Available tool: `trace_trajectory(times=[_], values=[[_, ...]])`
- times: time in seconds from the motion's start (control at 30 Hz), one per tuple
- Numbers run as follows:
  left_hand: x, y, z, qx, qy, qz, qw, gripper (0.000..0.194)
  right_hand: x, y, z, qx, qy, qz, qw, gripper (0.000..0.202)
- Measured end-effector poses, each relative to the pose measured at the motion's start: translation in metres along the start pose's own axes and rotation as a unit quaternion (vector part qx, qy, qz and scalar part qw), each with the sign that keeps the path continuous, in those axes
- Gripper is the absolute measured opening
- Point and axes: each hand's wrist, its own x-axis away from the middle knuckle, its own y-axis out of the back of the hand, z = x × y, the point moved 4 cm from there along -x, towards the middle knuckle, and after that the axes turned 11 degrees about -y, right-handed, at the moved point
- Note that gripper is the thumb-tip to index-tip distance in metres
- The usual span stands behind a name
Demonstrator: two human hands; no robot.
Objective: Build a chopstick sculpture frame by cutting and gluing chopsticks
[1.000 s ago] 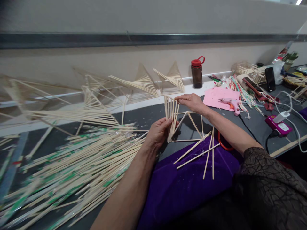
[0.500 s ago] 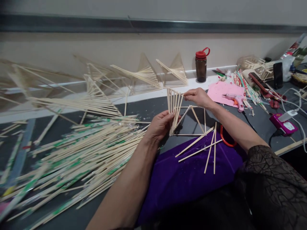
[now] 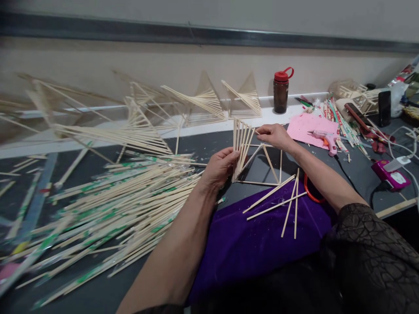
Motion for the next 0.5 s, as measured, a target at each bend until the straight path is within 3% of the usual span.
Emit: trace_trajectory(times=[0.33,0.5], values=[[-0.001,-0.001,0.004,-0.017,-0.004,0.02,1.0,0.035,-0.001,0.004,-0.002,0.03,-0.013,-0.026,0.999,0.018],[-0.005,0.003,0.0,-0.064,-0.054,-0.004,0.996,0.039,0.011,0.027,0.005,0.068,0.025,-0.106,0.992,0.019]])
